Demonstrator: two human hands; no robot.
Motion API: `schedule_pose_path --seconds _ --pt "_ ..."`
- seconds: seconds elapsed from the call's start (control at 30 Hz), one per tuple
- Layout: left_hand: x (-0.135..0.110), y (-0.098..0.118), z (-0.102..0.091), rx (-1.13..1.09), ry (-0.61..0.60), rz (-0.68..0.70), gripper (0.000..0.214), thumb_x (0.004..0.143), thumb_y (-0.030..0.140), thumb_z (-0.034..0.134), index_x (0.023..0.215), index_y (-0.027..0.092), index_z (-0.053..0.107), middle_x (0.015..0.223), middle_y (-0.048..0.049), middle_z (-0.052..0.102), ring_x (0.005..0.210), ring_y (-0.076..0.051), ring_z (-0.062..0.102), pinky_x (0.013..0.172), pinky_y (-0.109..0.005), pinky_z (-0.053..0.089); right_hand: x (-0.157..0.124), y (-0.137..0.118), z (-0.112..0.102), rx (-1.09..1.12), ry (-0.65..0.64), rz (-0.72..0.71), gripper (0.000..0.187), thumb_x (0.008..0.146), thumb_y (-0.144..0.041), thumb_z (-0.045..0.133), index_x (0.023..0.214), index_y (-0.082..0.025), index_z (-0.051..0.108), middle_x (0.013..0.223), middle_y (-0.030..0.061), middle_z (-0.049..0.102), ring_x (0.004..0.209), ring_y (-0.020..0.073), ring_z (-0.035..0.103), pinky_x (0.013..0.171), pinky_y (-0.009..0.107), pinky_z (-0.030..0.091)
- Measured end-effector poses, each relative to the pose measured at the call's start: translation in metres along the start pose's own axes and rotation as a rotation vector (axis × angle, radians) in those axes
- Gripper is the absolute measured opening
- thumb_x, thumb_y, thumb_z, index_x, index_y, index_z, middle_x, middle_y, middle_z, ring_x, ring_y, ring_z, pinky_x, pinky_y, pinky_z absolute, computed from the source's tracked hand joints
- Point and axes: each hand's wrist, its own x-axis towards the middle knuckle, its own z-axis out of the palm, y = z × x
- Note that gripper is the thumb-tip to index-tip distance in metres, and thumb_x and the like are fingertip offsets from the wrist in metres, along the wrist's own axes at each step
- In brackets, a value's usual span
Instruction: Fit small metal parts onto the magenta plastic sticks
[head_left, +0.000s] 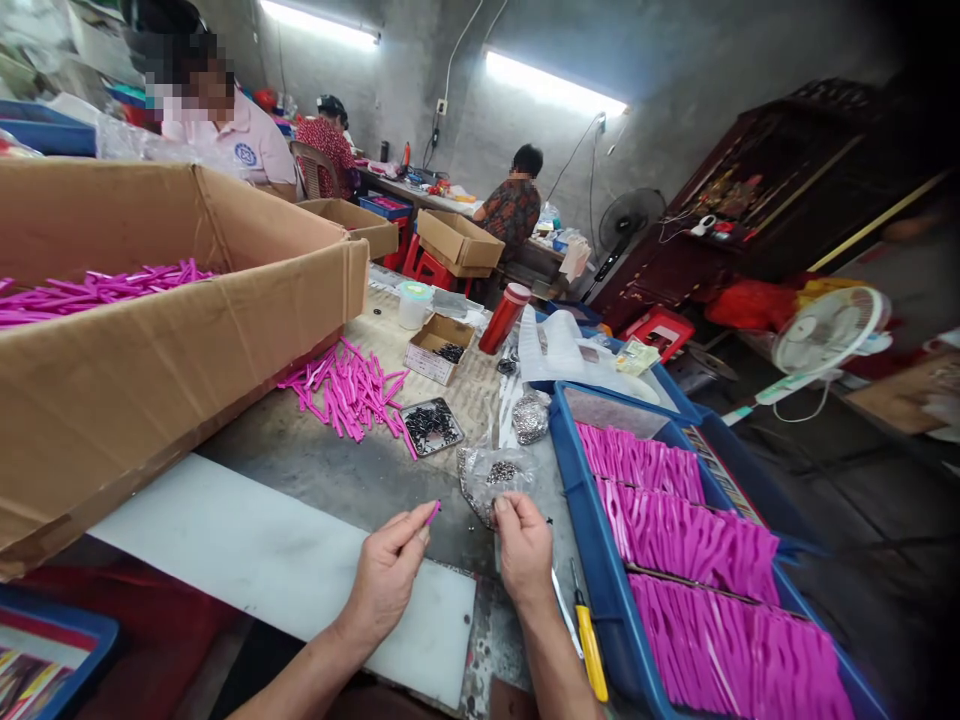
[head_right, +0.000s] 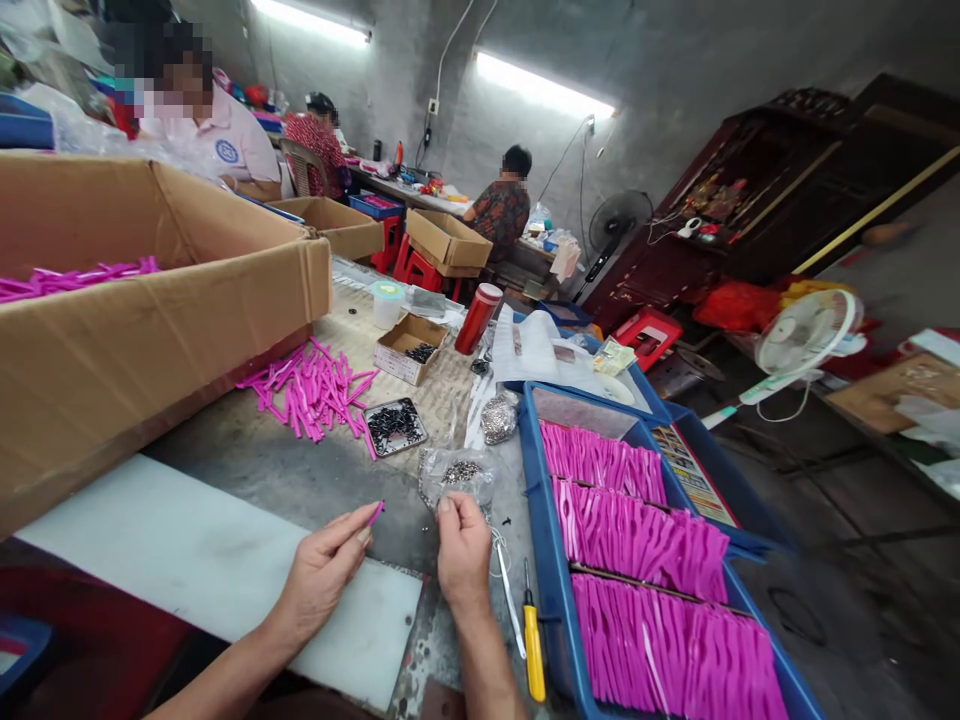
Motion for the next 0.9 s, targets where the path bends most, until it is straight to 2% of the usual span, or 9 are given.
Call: schedule_pose_path --seconds 0.1,0.27,0.37,0.47,0.6,0.73,0.9 --pt "0.001 -0.003 -0.001 0.049 0.006 0.026 0.027 0.069 0.015 0.050 0.091 0.018 0.066 0.083 -0.0047 0.067 0.076 -0.016 0.059 0.069 -0.025 0.048 0.018 -0.002 -0.010 -0.225 0.028 -0.048 0.023 0.072 -0.035 0.041 0.062 -0.016 0.049 0.050 -0.0039 0.040 0.049 0.0118 0.038 0.048 0.022 0.031" --pt "0.003 -0.006 0.000 0.072 0.005 0.032 0.028 0.068 0.015 0.050 0.092 0.019 0.065 0.086 -0.0038 0.068 0.080 -0.016 0.059 0.073 -0.027 0.047 0.039 0.000 -0.014 -0.596 0.021 -0.170 0.028 0.075 -0.032 0.035 0.062 -0.017 0.053 0.052 0.0004 0.051 0.051 0.0149 0.046 0.049 0.024 0.032" --pt "0.004 -0.007 -0.001 0.086 -0.001 0.041 0.028 0.068 0.015 0.051 0.091 0.019 0.065 0.085 -0.0042 0.068 0.078 -0.016 0.060 0.071 -0.026 0.048 0.048 0.002 -0.014 -0.739 0.022 -0.187 0.030 0.075 -0.031 0.032 0.063 -0.017 0.056 0.056 0.0039 0.056 0.055 0.0172 0.050 0.052 0.026 0.034" --pt "0.003 -0.007 -0.002 0.100 -0.009 0.034 0.028 0.069 0.016 0.050 0.092 0.019 0.065 0.087 -0.0046 0.068 0.080 -0.017 0.060 0.072 -0.027 0.048 0.048 0.003 -0.015 -0.714 0.022 -0.206 0.030 0.075 -0.030 0.034 0.073 -0.015 0.059 0.069 0.0074 0.062 0.066 0.0193 0.055 0.059 0.027 0.038" --pt "0.003 -0.006 -0.001 0.094 -0.016 0.001 0.027 0.068 0.017 0.051 0.091 0.020 0.065 0.091 -0.0045 0.067 0.085 -0.018 0.058 0.078 -0.030 0.045 0.032 0.002 -0.020 -0.575 -0.009 -0.305 0.025 0.076 -0.027 0.037 0.081 -0.014 0.059 0.079 0.0085 0.062 0.074 0.0188 0.056 0.066 0.028 0.040" --pt "0.003 -0.004 -0.001 0.076 -0.034 -0.006 0.027 0.069 0.017 0.051 0.092 0.019 0.065 0.089 -0.0043 0.067 0.082 -0.017 0.059 0.075 -0.028 0.047 0.010 0.005 -0.022 -0.593 -0.174 -0.374 0.019 0.077 -0.020 0.039 0.078 -0.018 0.059 0.072 0.0053 0.061 0.067 0.0168 0.055 0.061 0.027 0.041" --pt "0.004 -0.005 -0.002 0.077 -0.041 0.002 0.027 0.070 0.017 0.050 0.094 0.018 0.064 0.085 -0.0044 0.067 0.078 -0.016 0.059 0.073 -0.027 0.047 -0.003 0.015 -0.016 -0.773 -0.333 -0.412 0.020 0.077 -0.014 0.039 0.075 -0.018 0.058 0.067 0.0043 0.059 0.064 0.0169 0.054 0.058 0.027 0.040"
